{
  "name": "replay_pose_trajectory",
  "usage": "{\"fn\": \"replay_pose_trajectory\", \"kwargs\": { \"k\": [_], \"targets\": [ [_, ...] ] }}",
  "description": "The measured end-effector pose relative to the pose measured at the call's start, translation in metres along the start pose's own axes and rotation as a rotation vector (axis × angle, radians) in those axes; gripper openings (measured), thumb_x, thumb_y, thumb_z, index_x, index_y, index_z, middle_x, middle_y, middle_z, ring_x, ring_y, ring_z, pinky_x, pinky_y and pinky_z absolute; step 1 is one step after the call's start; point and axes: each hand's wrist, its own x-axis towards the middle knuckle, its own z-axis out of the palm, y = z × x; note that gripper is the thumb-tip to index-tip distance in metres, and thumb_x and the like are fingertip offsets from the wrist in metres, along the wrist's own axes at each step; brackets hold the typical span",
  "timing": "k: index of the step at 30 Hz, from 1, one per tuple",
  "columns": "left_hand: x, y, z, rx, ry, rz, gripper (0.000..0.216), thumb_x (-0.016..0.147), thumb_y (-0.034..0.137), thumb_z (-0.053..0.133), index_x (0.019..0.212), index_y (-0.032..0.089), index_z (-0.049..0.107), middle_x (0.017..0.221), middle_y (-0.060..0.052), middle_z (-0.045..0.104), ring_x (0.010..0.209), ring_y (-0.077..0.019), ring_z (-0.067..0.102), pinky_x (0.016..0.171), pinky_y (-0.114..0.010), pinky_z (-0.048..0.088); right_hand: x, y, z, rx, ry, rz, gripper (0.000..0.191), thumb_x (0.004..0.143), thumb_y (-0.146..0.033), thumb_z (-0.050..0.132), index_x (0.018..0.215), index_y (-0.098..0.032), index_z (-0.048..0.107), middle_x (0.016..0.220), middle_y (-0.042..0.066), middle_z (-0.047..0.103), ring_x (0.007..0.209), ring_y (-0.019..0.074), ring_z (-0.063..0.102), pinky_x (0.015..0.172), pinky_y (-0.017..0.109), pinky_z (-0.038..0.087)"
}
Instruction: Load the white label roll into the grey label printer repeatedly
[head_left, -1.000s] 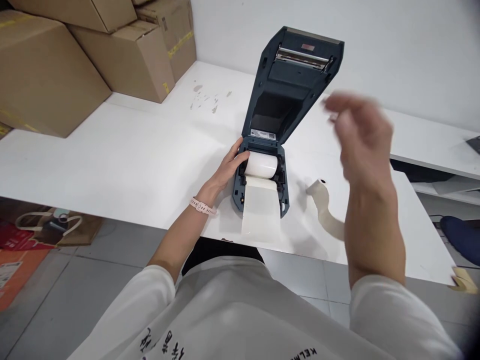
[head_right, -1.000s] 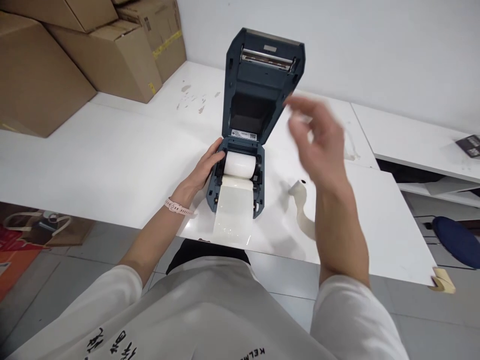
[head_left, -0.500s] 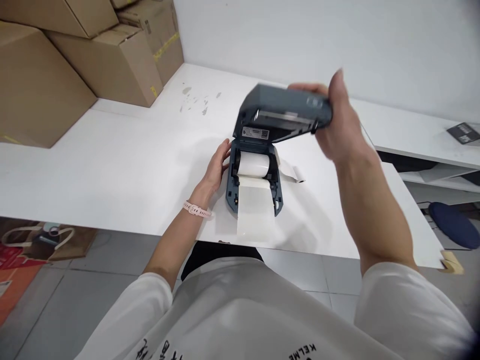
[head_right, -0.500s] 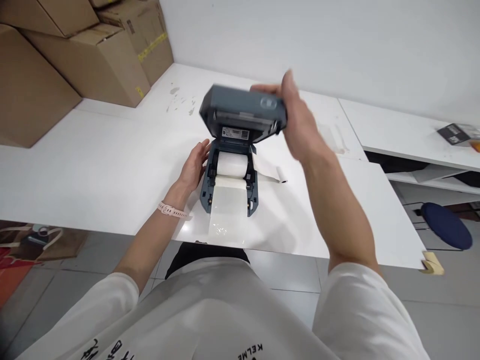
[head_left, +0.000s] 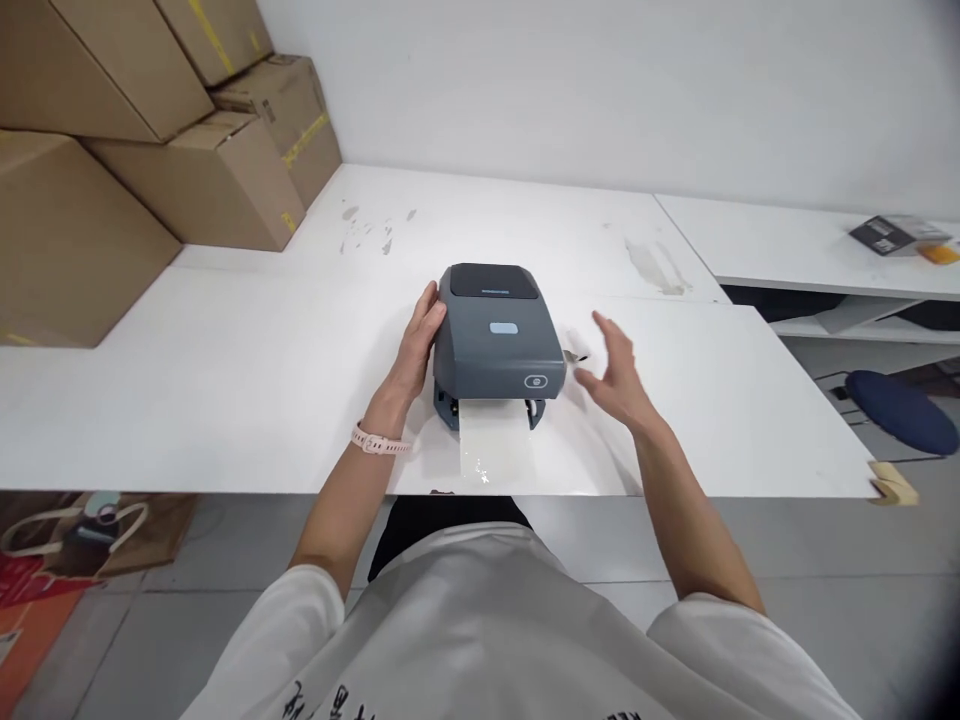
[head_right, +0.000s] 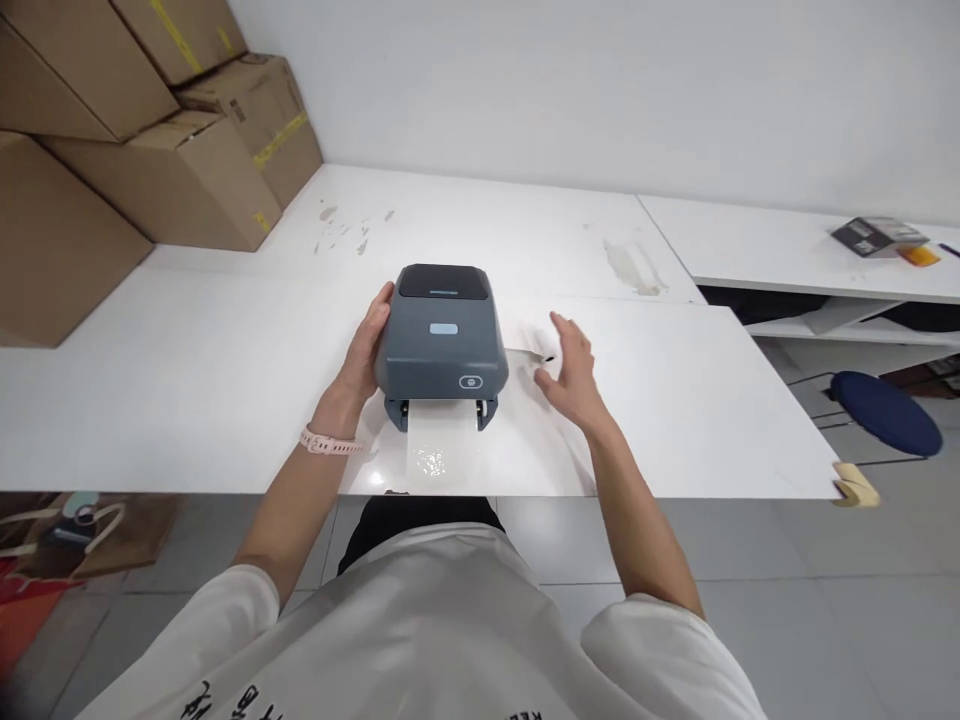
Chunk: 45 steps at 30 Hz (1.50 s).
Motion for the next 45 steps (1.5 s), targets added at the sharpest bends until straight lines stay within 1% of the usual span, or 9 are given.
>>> {"fn": "replay_pose_trajectory", "kwargs": {
  "k": [5,11,14,18,21,24,33,39,45],
  "targets": [
    [-0.001,0.011,0.005,0.010,0.003,-0.007,0.073,0.090,0.067,0.055,0.155,0.037,0.041,0.170,0.004,0.033,0.161,-0.0273,0.022,0.133,-0.047,0.021,0.032,0.030,0.017,-0.183,-0.245,0.038,0.094,0.081,-0.048,0.068,0.162,-0.025,0.026,0.172,0.015,0.024,0.160,0.0404,0.012,0.124,0.064,0.019],
    [-0.003,0.020,0.009,0.005,-0.004,-0.004,0.079,0.091,0.066,0.055,0.160,0.035,0.033,0.169,0.000,0.037,0.159,-0.0286,0.028,0.131,-0.049,0.023,0.067,0.008,0.004,-0.079,-0.451,-0.167,0.078,0.076,-0.025,0.069,0.151,-0.029,0.048,0.150,0.009,0.057,0.148,0.0389,0.038,0.120,0.064,0.025],
    [-0.004,0.022,0.010,0.011,-0.001,-0.017,0.078,0.091,0.066,0.055,0.159,0.035,0.033,0.168,-0.001,0.038,0.159,-0.0289,0.028,0.131,-0.050,0.024,0.047,0.008,-0.022,-0.085,-0.642,-0.280,0.073,0.068,-0.009,0.064,0.138,-0.031,0.062,0.150,0.007,0.057,0.151,0.0395,0.034,0.120,0.067,0.026],
    [-0.003,0.021,0.009,-0.001,0.001,-0.014,0.074,0.091,0.065,0.056,0.156,0.033,0.039,0.168,-0.002,0.038,0.158,-0.0282,0.032,0.131,-0.048,0.026,-0.001,0.023,-0.073,-0.080,-0.840,-0.285,0.082,0.075,-0.006,0.057,0.149,-0.041,0.051,0.172,-0.005,0.028,0.162,0.0359,0.012,0.124,0.066,0.022],
    [-0.002,0.018,0.009,0.006,-0.002,-0.005,0.071,0.091,0.064,0.056,0.154,0.033,0.044,0.166,-0.002,0.042,0.156,-0.0284,0.035,0.130,-0.048,0.028,-0.017,0.037,-0.109,-0.082,-0.763,-0.202,0.074,0.085,-0.018,0.056,0.153,-0.045,0.046,0.172,-0.007,0.024,0.162,0.0358,0.013,0.122,0.068,0.028],
    [-0.001,0.017,0.009,0.016,0.001,0.007,0.069,0.091,0.063,0.056,0.153,0.032,0.046,0.164,-0.002,0.045,0.155,-0.0291,0.037,0.130,-0.048,0.029,0.002,0.042,-0.117,-0.067,-0.535,-0.068,0.048,0.093,-0.034,0.054,0.139,-0.041,0.063,0.156,-0.002,0.055,0.146,0.0353,0.049,0.111,0.063,0.047],
    [-0.005,0.020,0.009,0.039,-0.004,0.003,0.073,0.091,0.065,0.055,0.155,0.032,0.042,0.165,-0.003,0.043,0.156,-0.0297,0.035,0.129,-0.048,0.030,0.087,0.009,-0.030,-0.445,-0.765,-0.107,0.029,0.074,-0.023,0.071,0.103,-0.027,0.076,0.109,0.009,0.078,0.100,0.0340,0.071,0.085,0.049,0.054],
    [-0.004,0.019,0.008,0.026,-0.004,-0.013,0.074,0.090,0.067,0.056,0.154,0.032,0.043,0.167,-0.003,0.040,0.157,-0.0308,0.033,0.130,-0.049,0.028,0.075,0.027,-0.053,0.254,-0.703,-0.036,0.032,0.078,-0.033,0.073,0.109,-0.024,0.069,0.117,0.007,0.073,0.107,0.0237,0.065,0.102,0.045,0.048],
    [-0.002,0.018,0.006,0.018,0.014,-0.032,0.073,0.088,0.065,0.059,0.152,0.034,0.045,0.168,-0.001,0.039,0.156,-0.0295,0.035,0.130,-0.048,0.029,0.054,0.061,-0.049,0.468,-0.649,0.113,0.049,0.077,-0.038,0.079,0.123,-0.025,0.068,0.132,0.010,0.068,0.119,0.0263,0.063,0.107,0.051,0.048]
  ]
}}
